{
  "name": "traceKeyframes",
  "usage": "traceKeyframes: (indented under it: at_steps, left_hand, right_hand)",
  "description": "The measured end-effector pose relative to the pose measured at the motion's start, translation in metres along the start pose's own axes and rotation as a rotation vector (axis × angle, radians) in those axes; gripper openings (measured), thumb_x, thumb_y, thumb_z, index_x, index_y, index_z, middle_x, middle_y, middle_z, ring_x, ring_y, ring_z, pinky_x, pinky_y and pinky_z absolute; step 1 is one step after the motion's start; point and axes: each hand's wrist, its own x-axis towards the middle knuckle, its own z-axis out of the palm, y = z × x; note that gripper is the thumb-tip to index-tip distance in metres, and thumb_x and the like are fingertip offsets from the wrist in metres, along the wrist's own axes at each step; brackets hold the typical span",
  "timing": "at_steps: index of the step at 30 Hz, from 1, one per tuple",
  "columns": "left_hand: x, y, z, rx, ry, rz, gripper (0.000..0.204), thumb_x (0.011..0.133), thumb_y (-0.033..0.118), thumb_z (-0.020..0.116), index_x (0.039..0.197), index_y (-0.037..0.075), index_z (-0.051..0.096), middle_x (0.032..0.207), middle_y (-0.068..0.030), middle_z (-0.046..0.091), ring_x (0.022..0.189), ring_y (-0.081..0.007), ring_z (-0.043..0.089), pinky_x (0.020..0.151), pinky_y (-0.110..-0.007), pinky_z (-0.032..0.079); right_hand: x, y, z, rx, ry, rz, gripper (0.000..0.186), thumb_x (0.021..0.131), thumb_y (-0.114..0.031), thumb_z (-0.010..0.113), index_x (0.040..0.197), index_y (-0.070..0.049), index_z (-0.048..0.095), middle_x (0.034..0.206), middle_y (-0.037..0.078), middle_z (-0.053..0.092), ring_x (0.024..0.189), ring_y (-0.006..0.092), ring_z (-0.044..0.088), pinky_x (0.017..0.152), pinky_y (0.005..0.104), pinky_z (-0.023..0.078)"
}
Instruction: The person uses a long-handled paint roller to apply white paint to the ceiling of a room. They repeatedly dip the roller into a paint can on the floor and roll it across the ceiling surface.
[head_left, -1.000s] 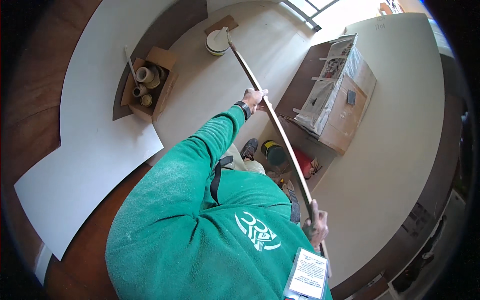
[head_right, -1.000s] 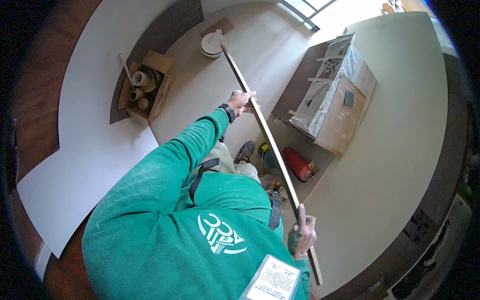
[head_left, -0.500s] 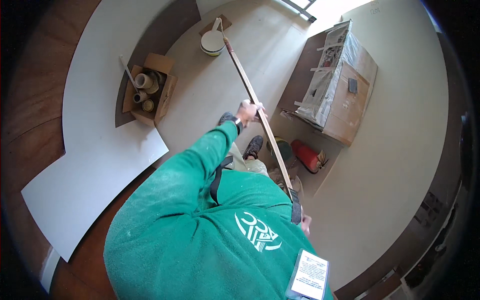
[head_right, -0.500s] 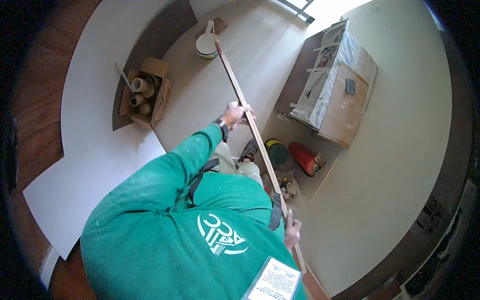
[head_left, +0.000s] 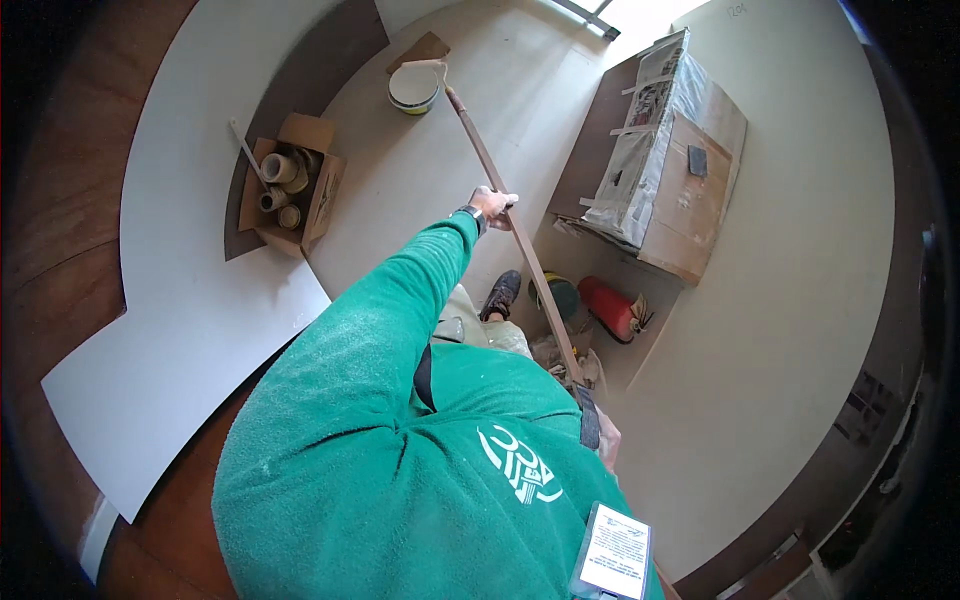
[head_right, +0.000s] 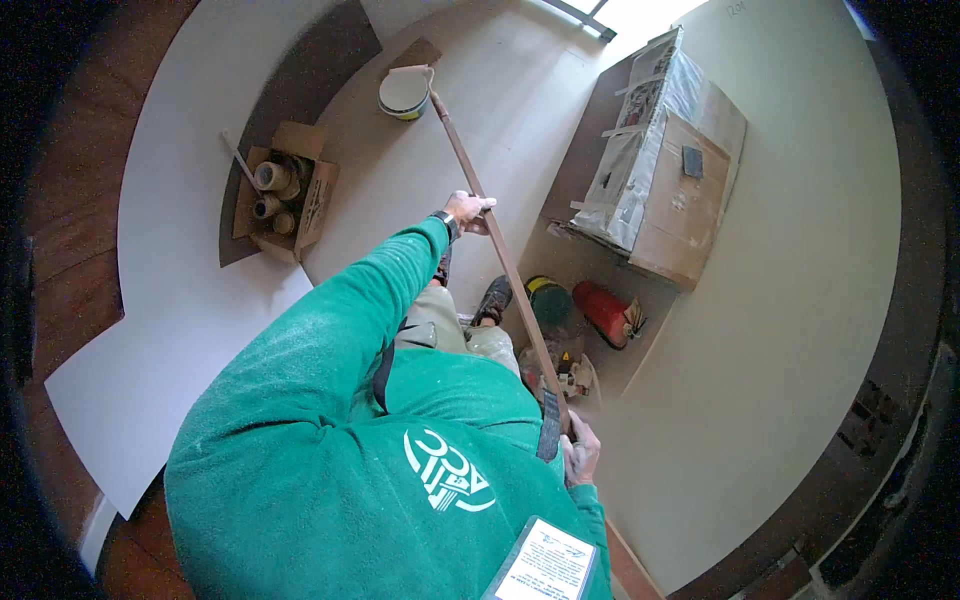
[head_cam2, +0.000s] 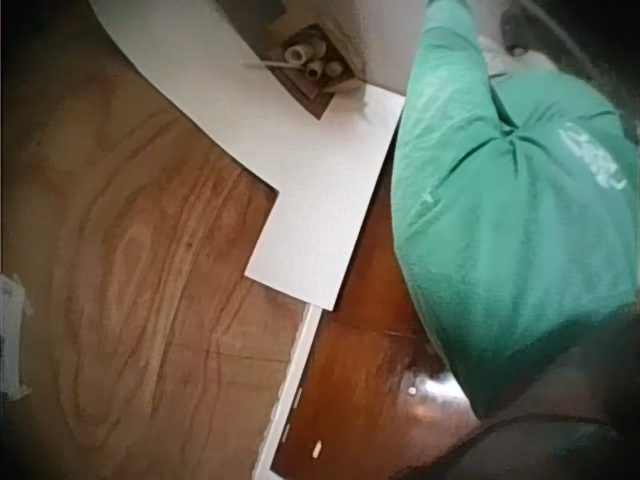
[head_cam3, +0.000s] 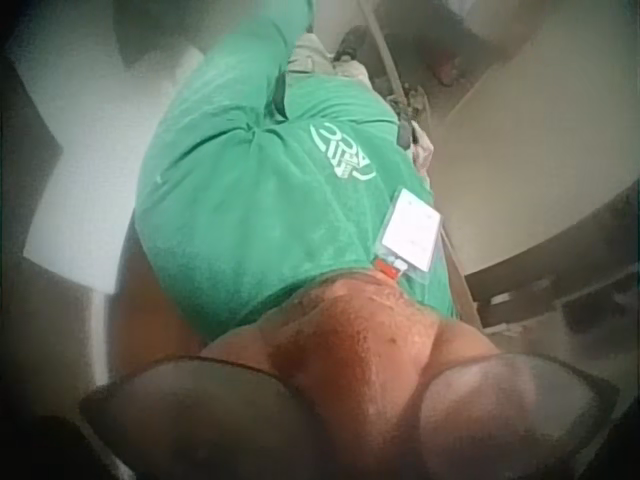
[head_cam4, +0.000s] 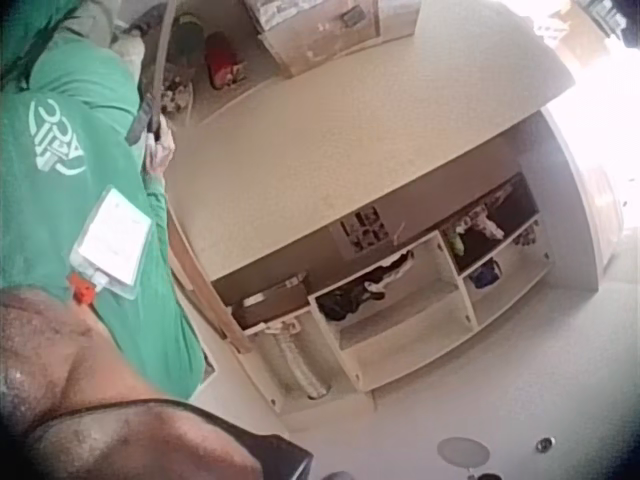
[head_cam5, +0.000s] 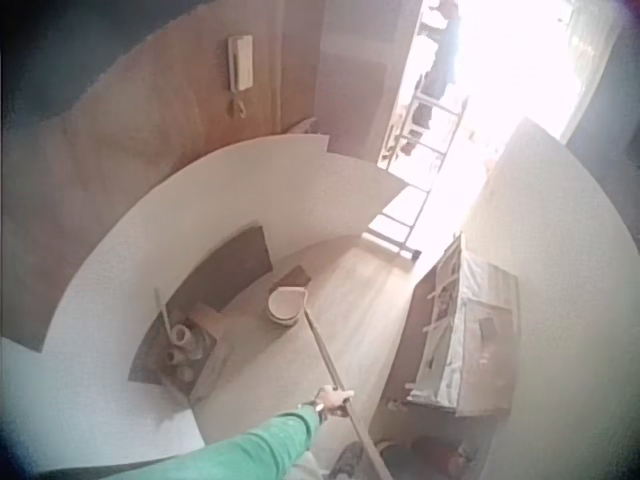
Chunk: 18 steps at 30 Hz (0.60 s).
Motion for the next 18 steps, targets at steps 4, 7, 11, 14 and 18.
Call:
traceKeyframes:
  at_steps: [4,7,11,14,18]
  left_hand:
    - [-0.008,-0.006,-0.004,-0.008,-0.032,-0.014,0.025,0.093,0.016,0.072,0.105,-0.002,0.062,0.097,-0.0145,0.069,0.082,-0.0333,0.073,0.073,-0.050,0.066]
    - [-0.005,-0.013,-0.010,-0.095,-0.019,-0.018,0.025,0.094,0.016,0.071,0.107,-0.003,0.061,0.099,-0.0151,0.069,0.084,-0.0331,0.073,0.073,-0.051,0.066]
    - [-0.012,-0.020,-0.011,0.050,0.031,0.004,0.025,0.094,0.013,0.071,0.107,-0.005,0.059,0.099,-0.0164,0.067,0.088,-0.0338,0.073,0.073,-0.055,0.066]
    - [-0.017,-0.021,-0.010,0.100,0.066,0.033,0.028,0.091,0.012,0.075,0.104,-0.006,0.059,0.097,-0.0173,0.067,0.083,-0.0337,0.073,0.068,-0.053,0.067]
    - [-0.029,-0.019,-0.011,0.196,0.091,0.062,0.030,0.088,0.013,0.079,0.098,-0.008,0.060,0.092,-0.0175,0.068,0.075,-0.0329,0.073,0.062,-0.051,0.067]
  right_hand:
    - [-0.018,0.033,-0.018,0.154,-0.087,0.141,0.047,0.076,-0.011,0.066,0.121,0.001,0.068,0.101,0.021,0.074,0.095,0.0308,0.074,0.087,0.0379,0.056]
    - [-0.024,0.045,-0.024,0.128,-0.169,0.181,0.042,0.076,-0.015,0.070,0.114,0.001,0.070,0.094,0.022,0.074,0.088,0.0337,0.073,0.081,0.0414,0.056]
    - [-0.026,0.084,-0.009,-0.010,-0.203,0.141,0.036,0.076,-0.022,0.073,0.105,-0.001,0.070,0.089,0.023,0.071,0.082,0.0389,0.070,0.076,0.0439,0.054]
    - [-0.020,0.094,-0.004,-0.030,-0.301,0.129,0.037,0.077,-0.027,0.073,0.105,-0.003,0.070,0.091,0.025,0.070,0.086,0.0423,0.068,0.078,0.0454,0.054]
    - [-0.024,0.106,0.005,-0.008,-0.343,0.093,0.039,0.080,-0.031,0.069,0.109,-0.005,0.070,0.095,0.024,0.070,0.090,0.0424,0.068,0.082,0.0475,0.053]
